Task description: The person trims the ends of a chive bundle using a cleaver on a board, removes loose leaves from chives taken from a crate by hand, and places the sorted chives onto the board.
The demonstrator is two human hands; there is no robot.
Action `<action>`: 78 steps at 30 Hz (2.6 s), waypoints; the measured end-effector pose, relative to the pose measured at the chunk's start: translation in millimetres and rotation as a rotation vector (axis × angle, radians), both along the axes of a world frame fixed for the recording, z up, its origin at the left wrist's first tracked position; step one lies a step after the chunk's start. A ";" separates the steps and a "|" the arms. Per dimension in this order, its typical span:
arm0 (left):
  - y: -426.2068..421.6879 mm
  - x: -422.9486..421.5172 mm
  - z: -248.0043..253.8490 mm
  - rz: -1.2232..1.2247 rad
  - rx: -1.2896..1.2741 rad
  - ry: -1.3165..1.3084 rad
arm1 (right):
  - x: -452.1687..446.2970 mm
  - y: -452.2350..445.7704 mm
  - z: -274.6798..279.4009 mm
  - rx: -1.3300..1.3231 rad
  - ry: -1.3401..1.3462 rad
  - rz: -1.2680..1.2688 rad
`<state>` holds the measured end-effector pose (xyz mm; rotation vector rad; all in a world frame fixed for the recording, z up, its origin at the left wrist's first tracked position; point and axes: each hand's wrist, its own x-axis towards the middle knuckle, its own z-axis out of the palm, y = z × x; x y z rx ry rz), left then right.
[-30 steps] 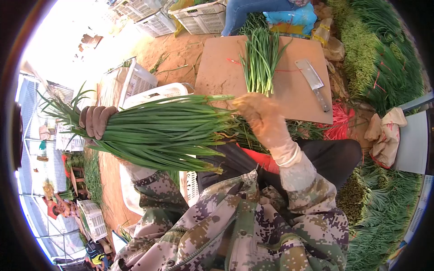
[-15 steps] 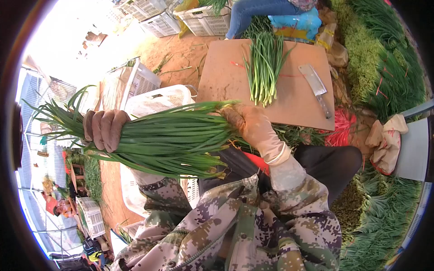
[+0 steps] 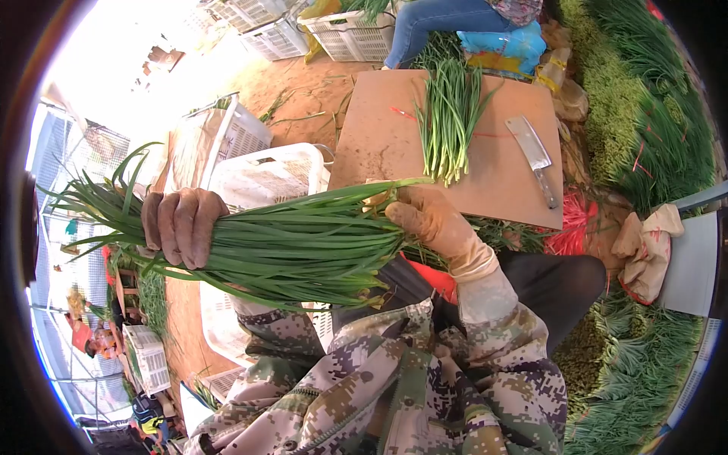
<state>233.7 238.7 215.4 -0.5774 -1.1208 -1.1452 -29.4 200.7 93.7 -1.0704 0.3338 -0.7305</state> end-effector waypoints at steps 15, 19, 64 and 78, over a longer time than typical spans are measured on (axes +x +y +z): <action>-8.4 1.4 -2.7 -0.026 -0.027 -0.167 | 21.7 5.2 9.2 0.317 0.192 -0.308; -5.1 -0.3 -3.7 -0.013 -0.004 -0.221 | 28.6 -1.0 -20.8 0.183 0.325 -0.332; 16.9 29.3 -5.5 0.101 0.278 -0.005 | -12.1 -8.8 -78.0 -1.016 1.056 -0.412; 15.5 40.5 4.7 0.085 0.218 -0.012 | -40.7 31.9 -24.4 -0.536 0.631 -0.368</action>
